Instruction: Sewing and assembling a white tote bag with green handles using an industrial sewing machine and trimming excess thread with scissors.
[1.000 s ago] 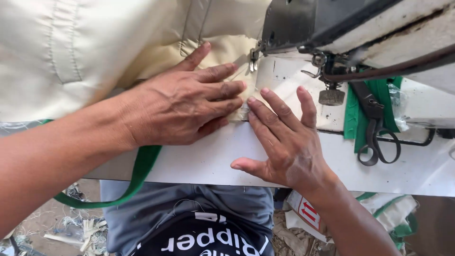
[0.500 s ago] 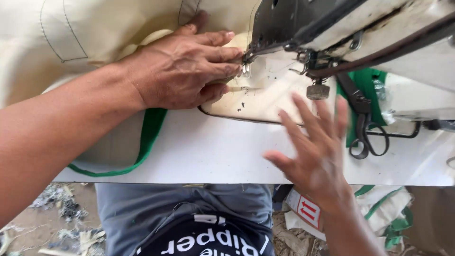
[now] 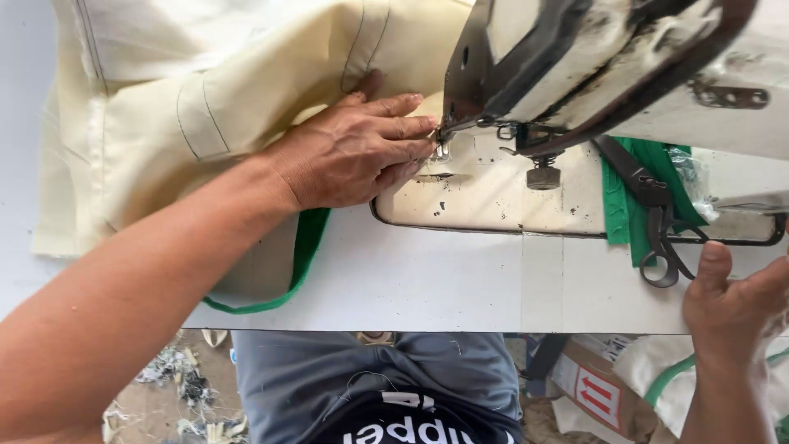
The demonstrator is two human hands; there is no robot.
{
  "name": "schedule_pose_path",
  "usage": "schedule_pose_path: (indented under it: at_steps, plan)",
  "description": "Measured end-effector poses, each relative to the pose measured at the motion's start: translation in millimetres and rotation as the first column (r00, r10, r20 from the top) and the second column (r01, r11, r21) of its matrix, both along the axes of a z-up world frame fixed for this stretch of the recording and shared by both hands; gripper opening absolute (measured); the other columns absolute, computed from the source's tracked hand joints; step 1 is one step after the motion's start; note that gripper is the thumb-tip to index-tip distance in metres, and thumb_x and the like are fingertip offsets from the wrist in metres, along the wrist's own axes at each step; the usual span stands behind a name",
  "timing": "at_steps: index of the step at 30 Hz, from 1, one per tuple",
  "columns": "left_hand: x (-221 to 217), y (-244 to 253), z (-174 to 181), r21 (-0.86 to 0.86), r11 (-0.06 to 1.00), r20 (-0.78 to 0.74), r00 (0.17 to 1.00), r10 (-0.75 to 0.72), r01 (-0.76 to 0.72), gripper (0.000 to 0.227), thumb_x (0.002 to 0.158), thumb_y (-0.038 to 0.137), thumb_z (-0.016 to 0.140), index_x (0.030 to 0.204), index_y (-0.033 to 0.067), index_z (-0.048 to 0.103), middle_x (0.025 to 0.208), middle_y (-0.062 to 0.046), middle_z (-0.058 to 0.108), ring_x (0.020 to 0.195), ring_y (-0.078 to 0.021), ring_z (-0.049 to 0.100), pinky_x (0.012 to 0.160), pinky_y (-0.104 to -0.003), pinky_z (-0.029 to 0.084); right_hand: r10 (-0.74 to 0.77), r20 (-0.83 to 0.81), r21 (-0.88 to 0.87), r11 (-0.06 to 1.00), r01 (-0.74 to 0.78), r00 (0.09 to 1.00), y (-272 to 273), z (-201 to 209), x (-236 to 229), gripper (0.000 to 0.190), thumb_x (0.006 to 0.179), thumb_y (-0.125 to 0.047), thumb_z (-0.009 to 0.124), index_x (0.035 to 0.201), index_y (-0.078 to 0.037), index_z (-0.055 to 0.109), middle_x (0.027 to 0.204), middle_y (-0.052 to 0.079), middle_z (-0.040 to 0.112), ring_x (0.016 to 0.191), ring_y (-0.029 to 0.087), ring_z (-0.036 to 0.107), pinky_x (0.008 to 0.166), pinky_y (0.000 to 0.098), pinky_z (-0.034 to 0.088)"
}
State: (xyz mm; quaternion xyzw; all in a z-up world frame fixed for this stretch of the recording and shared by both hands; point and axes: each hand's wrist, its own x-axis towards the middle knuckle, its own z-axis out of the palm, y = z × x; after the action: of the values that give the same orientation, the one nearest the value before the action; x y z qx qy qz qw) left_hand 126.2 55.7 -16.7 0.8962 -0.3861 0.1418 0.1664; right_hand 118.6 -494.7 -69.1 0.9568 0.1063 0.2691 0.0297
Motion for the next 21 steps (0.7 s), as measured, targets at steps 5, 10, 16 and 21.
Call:
schedule_pose_path:
  at_steps: [5,10,16,21]
  plan:
    - [10,0,-5,0.016,1.000,0.010,1.000,0.005,-0.005,0.028,0.101,0.014,0.062,0.126,0.0132,0.075,0.139,-0.007,0.069,0.133,-0.0365,0.060,0.116,-0.064,0.031,0.056,-0.060,0.142,0.989,-0.047,0.997,37,32,-4,0.065,0.121,-0.038,0.053,0.158,0.013,0.034,0.153,0.037,0.052,0.131,0.059,0.055,0.094,0.0679,0.047]
    - [12,1,-2,0.003,1.000,-0.013,1.000,-0.010,0.010,0.033,0.102,0.013,0.060,0.132,0.0130,0.073,0.140,-0.008,0.068,0.133,-0.0389,0.059,0.113,-0.067,0.033,0.117,0.058,0.020,0.993,-0.118,0.991,30,26,-1,0.059,0.124,-0.040,0.055,0.151,0.013,0.052,0.140,0.033,0.062,0.118,0.055,0.063,0.090,0.0602,0.049]
    - [12,-2,-7,-0.022,1.000,0.012,1.000,0.019,-0.018,0.028,0.102,0.014,0.058,0.124,0.0112,0.076,0.138,-0.010,0.069,0.132,-0.0386,0.059,0.115,-0.061,0.034,0.245,0.149,0.054,0.965,-0.255,0.958,54,51,-2,0.059,0.122,-0.040,0.051,0.136,0.017,0.055,0.139,0.037,0.056,0.124,0.056,0.056,0.098,0.0618,0.045]
    - [3,-5,-9,-0.028,0.999,0.069,0.997,0.038,-0.036,0.029,0.103,0.012,0.059,0.127,0.0085,0.076,0.137,-0.012,0.069,0.132,-0.0404,0.059,0.116,-0.058,0.037,0.319,0.196,0.040,0.942,-0.332,0.927,67,68,-4,0.059,0.119,-0.039,0.051,0.134,0.018,0.051,0.138,0.037,0.047,0.128,0.055,0.046,0.103,0.0676,0.038]
